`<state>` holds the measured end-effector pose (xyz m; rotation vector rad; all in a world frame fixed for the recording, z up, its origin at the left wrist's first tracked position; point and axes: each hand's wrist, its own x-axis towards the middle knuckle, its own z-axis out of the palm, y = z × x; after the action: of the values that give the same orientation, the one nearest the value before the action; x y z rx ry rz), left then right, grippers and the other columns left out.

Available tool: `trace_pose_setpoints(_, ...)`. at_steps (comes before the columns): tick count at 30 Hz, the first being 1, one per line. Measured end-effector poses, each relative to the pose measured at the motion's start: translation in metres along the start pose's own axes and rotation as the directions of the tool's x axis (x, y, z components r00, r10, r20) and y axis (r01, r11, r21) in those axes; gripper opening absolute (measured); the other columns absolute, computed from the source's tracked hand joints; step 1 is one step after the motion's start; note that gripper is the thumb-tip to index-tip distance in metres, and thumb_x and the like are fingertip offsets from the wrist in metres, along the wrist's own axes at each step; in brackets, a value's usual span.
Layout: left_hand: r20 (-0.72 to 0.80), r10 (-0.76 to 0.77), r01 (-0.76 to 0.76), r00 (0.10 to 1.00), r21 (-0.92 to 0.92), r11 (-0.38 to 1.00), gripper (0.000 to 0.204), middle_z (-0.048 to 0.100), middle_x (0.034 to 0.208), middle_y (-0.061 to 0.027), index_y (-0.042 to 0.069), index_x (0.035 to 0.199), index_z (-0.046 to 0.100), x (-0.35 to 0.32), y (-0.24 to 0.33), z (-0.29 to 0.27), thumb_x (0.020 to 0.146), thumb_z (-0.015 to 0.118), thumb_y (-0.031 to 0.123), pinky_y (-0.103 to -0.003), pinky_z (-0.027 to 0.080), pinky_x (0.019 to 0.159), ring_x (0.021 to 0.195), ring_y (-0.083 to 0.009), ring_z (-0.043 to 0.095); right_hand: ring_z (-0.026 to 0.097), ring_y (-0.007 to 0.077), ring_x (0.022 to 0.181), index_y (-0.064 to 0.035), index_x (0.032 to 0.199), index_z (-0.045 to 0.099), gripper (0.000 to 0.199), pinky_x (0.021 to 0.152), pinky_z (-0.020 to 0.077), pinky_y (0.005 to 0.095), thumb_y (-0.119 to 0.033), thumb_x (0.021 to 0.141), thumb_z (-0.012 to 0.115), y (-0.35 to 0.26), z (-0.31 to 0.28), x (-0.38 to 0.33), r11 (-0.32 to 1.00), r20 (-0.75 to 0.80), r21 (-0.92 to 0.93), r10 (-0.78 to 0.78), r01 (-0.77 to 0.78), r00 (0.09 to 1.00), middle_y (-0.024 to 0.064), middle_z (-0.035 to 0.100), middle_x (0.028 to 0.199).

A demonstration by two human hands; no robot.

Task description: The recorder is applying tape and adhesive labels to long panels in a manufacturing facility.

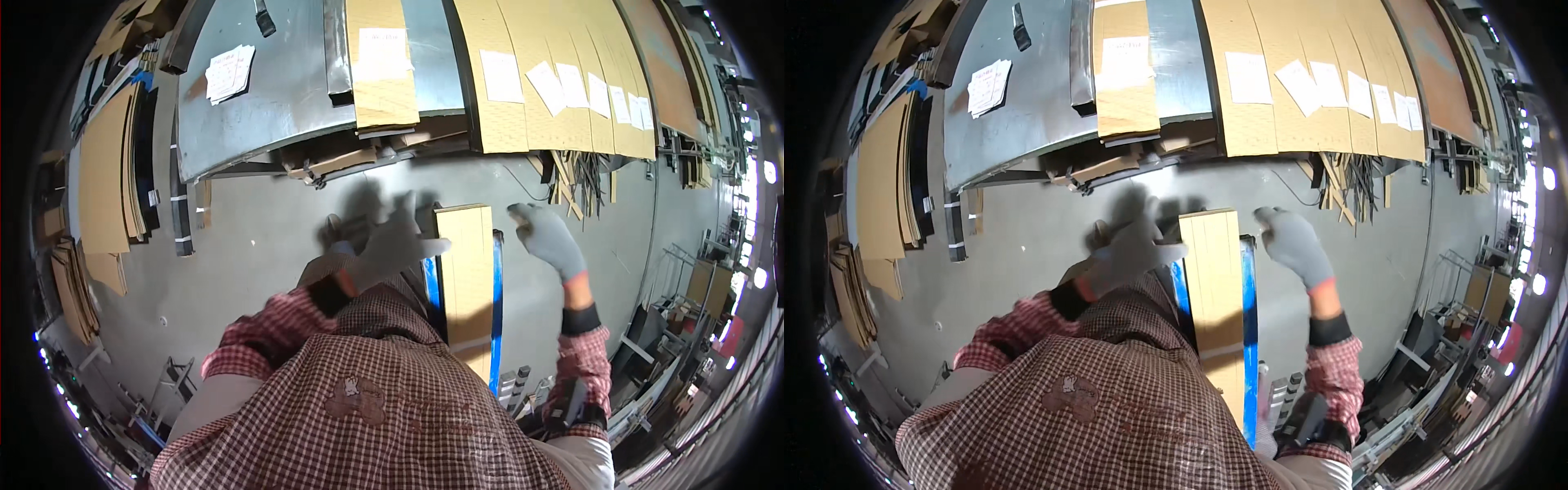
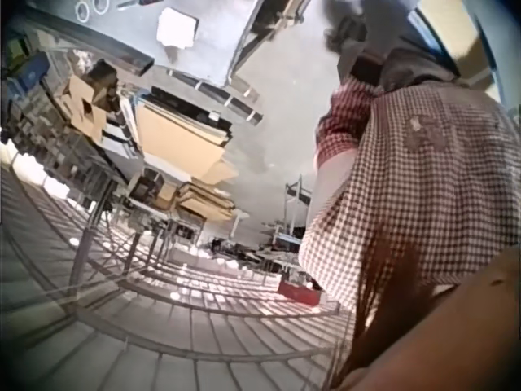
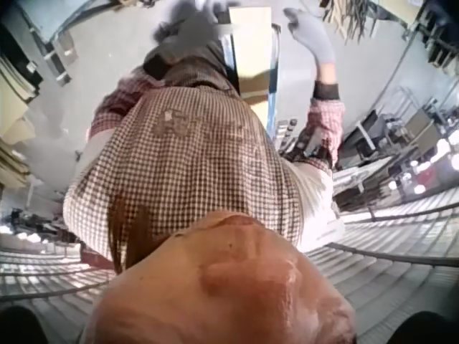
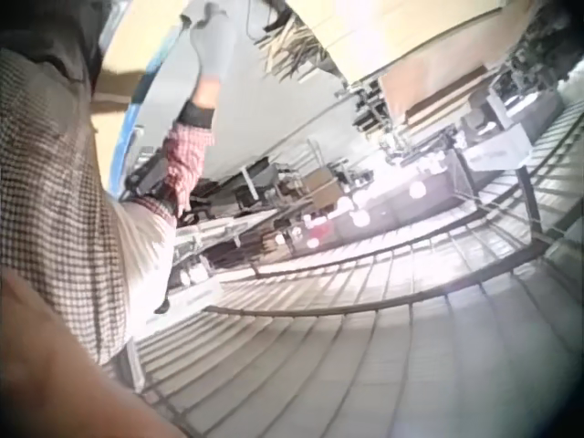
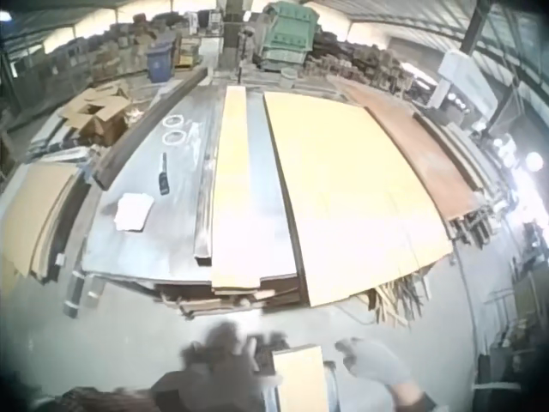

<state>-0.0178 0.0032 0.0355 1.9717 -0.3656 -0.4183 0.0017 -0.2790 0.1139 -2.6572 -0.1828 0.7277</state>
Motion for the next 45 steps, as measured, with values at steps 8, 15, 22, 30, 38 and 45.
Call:
trace_pose_setpoints(8, 0.332, -0.253, 0.366, 0.909, -0.347, 0.864, 0.073, 0.058, 0.065, -0.0057, 0.000, 0.147, 0.035, -0.017, 0.045, -0.057, 0.083, 0.068, 0.010, -0.026, 0.050, 0.061, 0.060, -0.0081, 0.056, 0.067, 0.0290, 0.076, -0.0134, 0.112, 0.071, 0.027, 0.076, 0.0546, 0.0337, -0.013, 0.086, 0.063, -0.061, -0.039, -0.003, 0.887, 0.283, 0.437, -0.291, 0.148, 0.914, 0.0096, 0.072, 0.094)
trace_pose_setpoints(15, 0.056, 0.066, -0.060, 0.996, -0.104, 0.993, 0.049, 0.067, 0.107, -0.0188, 0.001, 0.131, 0.053, 0.009, -0.145, 0.133, 0.086, 0.065, 0.015, -0.042, 0.052, 0.078, 0.089, -0.0297, 0.066, 0.069, 0.0191, 0.079, -0.0012, 0.099, 0.071, 0.021, 0.075, 0.0535, 0.0337, -0.015, 0.084, 0.066, 0.065, 0.097, 0.071, 0.804, 0.294, 0.590, -0.125, -0.077, 0.948, 0.0150, 0.073, 0.092)
trace_pose_setpoints(22, 0.409, 0.042, -0.093, 0.912, 0.106, 0.990, 0.020, 0.066, 0.089, -0.0105, 0.004, 0.100, 0.068, 0.032, -0.174, 0.140, 0.089, 0.058, 0.017, -0.038, 0.051, 0.074, 0.079, -0.0273, 0.063, 0.064, 0.0217, 0.092, 0.0016, 0.128, 0.054, 0.052, 0.079, 0.0532, 0.0348, -0.018, 0.084, 0.072, 0.018, 0.093, 0.041, 0.731, -0.201, 0.638, 0.463, -0.243, 0.863, 0.0185, 0.064, 0.113)
trace_pose_setpoints(30, 0.511, 0.114, 0.106, 0.852, -0.382, 0.918, 0.035, 0.068, 0.107, -0.0120, 0.001, 0.122, 0.057, 0.034, -0.094, 0.008, 0.094, 0.060, 0.021, -0.037, 0.051, 0.082, 0.095, -0.0255, 0.065, 0.039, 0.0515, 0.126, -0.0039, 0.146, 0.034, 0.109, 0.102, 0.0350, 0.0562, -0.056, 0.062, 0.078, -0.089, 0.130, 0.000, 0.867, -0.482, -0.080, 0.398, -0.492, 0.781, 0.0335, 0.036, 0.142)
trace_pose_setpoints(38, 0.345, 0.062, -0.053, 0.937, -0.037, 0.998, 0.021, 0.068, 0.079, -0.0133, 0.013, 0.100, 0.065, 0.067, 0.013, 0.072, 0.082, 0.065, 0.025, -0.041, 0.052, 0.067, 0.074, -0.0321, 0.067, 0.052, 0.0251, 0.122, 0.0041, 0.137, 0.043, 0.073, 0.097, 0.0473, 0.0363, -0.007, 0.074, 0.077, -0.074, 0.073, -0.039, 0.183, -0.233, 0.970, 0.489, 0.162, 0.841, 0.0182, 0.048, 0.138)
trace_pose_setpoints(45, 0.322, 0.328, -0.296, 0.888, -0.144, 0.944, 0.040, 0.067, 0.074, -0.0135, 0.009, 0.117, 0.062, 0.055, -0.027, 0.105, 0.082, 0.063, 0.028, -0.044, 0.051, 0.062, 0.070, -0.0322, 0.068, 0.063, 0.0221, 0.080, -0.0043, 0.096, 0.062, 0.010, 0.071, 0.0502, 0.0339, -0.007, 0.087, 0.059, -0.046, 0.014, -0.023, 0.868, 0.184, 0.492, -0.029, -0.067, 0.983, 0.0122, 0.065, 0.087)
